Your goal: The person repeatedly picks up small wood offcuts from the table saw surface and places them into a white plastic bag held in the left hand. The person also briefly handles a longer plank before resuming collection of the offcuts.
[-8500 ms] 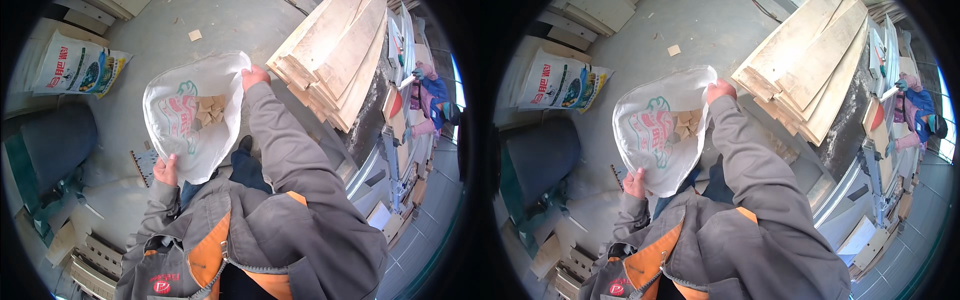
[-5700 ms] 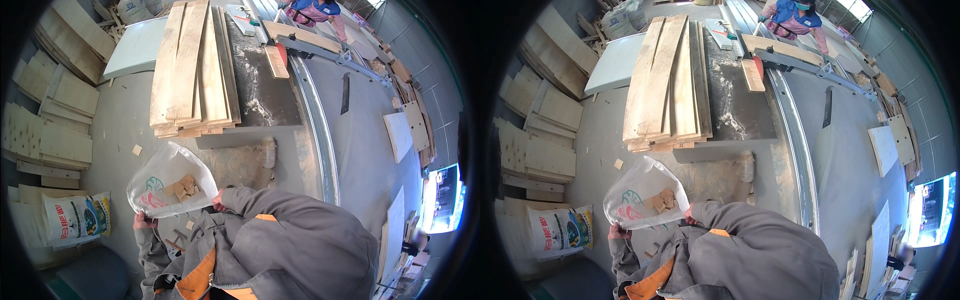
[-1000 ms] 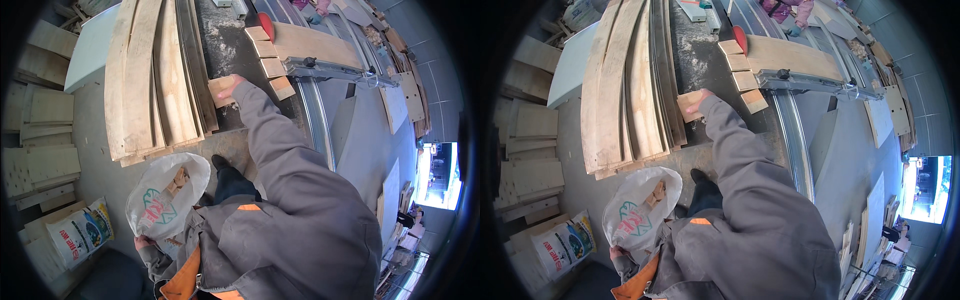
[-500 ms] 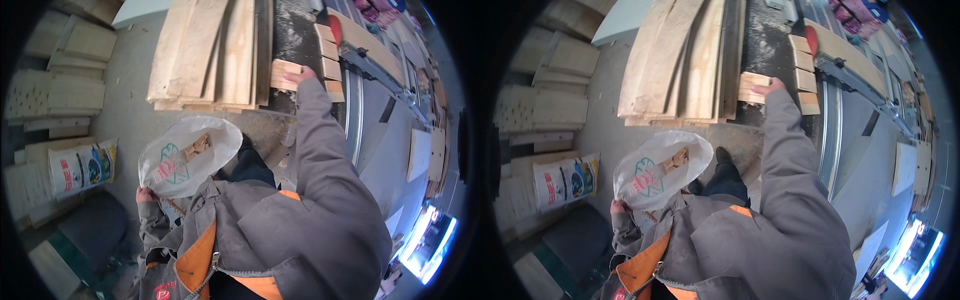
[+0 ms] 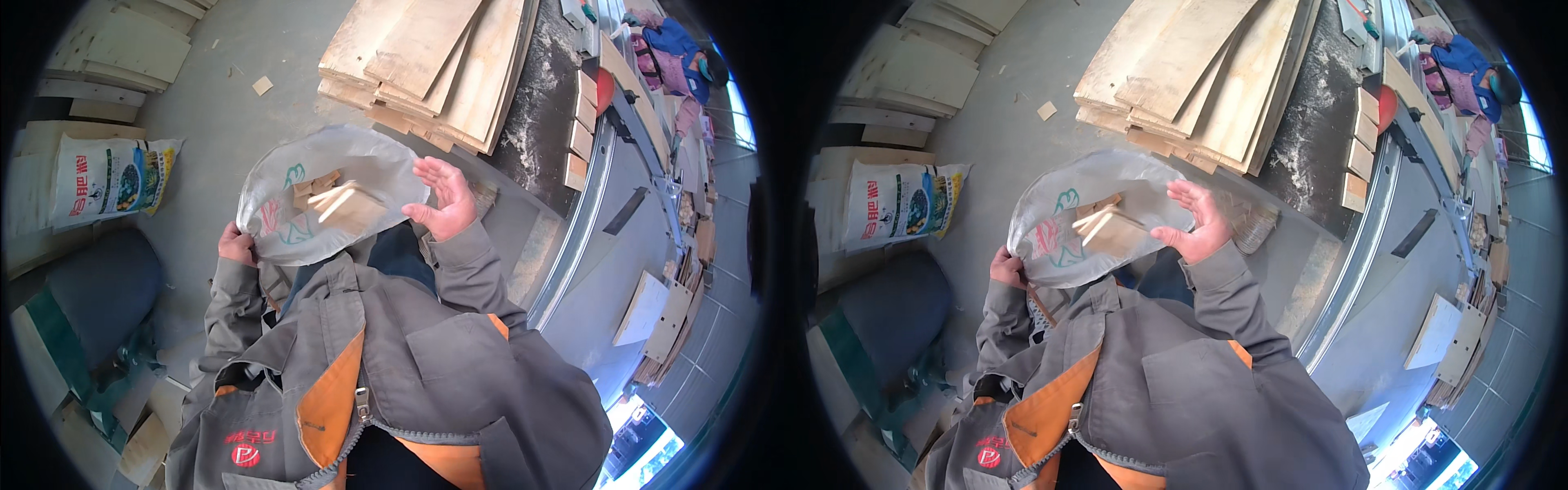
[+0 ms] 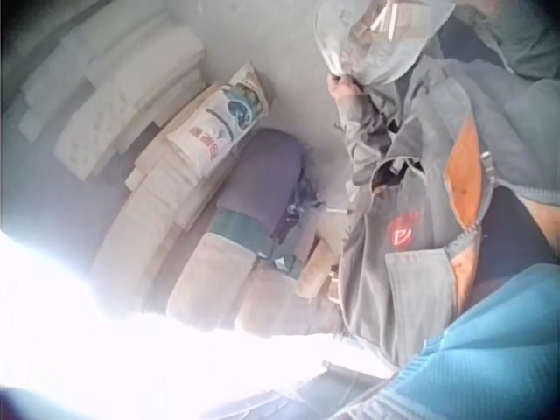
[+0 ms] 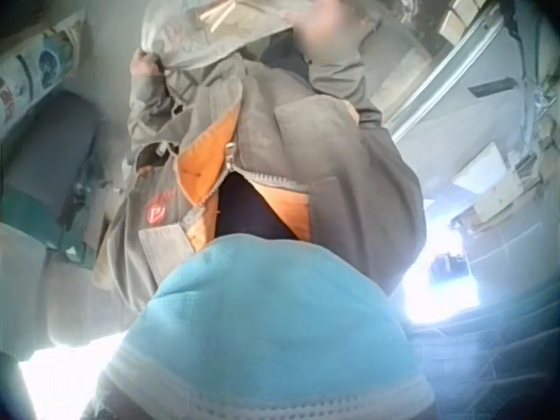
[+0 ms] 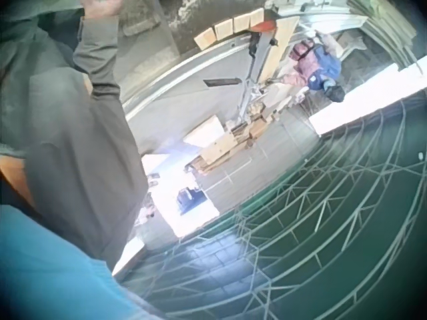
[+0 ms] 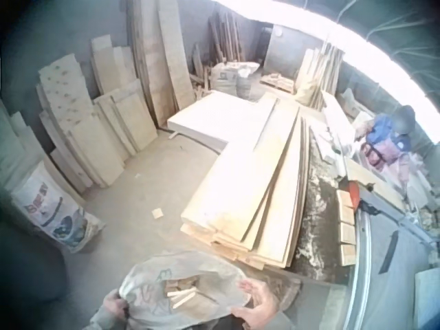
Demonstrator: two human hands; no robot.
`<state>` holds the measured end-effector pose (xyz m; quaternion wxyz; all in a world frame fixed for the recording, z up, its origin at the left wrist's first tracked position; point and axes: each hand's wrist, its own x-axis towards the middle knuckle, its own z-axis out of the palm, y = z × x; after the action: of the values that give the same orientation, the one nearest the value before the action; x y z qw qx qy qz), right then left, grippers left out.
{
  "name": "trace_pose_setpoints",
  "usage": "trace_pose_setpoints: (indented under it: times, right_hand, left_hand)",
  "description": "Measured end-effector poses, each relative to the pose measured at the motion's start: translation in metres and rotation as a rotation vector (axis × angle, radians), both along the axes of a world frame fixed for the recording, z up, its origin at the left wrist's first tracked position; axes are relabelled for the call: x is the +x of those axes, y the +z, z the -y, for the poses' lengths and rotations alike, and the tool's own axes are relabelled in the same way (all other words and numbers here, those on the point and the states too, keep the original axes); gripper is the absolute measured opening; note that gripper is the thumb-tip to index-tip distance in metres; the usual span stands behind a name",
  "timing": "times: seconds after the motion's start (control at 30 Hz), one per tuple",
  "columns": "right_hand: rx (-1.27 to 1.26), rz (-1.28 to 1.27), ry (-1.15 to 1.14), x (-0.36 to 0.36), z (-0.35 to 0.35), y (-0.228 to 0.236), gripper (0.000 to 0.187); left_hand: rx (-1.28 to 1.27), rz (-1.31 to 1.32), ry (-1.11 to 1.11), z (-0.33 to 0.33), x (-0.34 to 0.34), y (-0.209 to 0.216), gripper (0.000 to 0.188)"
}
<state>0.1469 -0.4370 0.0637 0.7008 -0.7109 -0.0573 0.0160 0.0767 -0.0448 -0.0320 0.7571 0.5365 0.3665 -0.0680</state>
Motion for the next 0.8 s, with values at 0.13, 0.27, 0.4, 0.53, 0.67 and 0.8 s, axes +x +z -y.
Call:
trace_pose_setpoints:
  times: [0.13, 0.27, 0.4, 0.53, 0.67, 0.8]
  right_hand:
    - [-0.033, -0.099, -0.114, -0.005, 0.030, -0.007, 0.056]
    - [-0.179, -0.261, -0.470, -0.021, 0.087, -0.017, 0.043]
    - [-0.654, -0.328, -0.896, -0.016, 0.192, -0.039, 0.065]
    - [-1.168, -0.263, -1.003, 0.023, 0.272, -0.009, 0.088]
    - [-1.275, -0.413, -1.010, 0.061, 0.345, -0.015, 0.095]
    - [-1.118, -0.638, -0.914, 0.072, 0.377, -0.038, 0.093]
  left_hand:
    - [0.011, 0.010, -0.112, -0.005, -0.008, 0.004, 0.034]
    - [0.046, 0.052, -0.144, -0.006, -0.013, 0.003, 0.041]
    - [0.152, 0.026, -0.081, -0.011, -0.006, -0.017, 0.044]
    - [0.308, -0.002, -0.204, -0.010, -0.011, -0.032, 0.045]
    - [0.289, -0.071, -0.137, 0.023, 0.006, -0.021, 0.044]
    - [0.359, -0.089, -0.153, 0.041, 0.018, -0.012, 0.042]
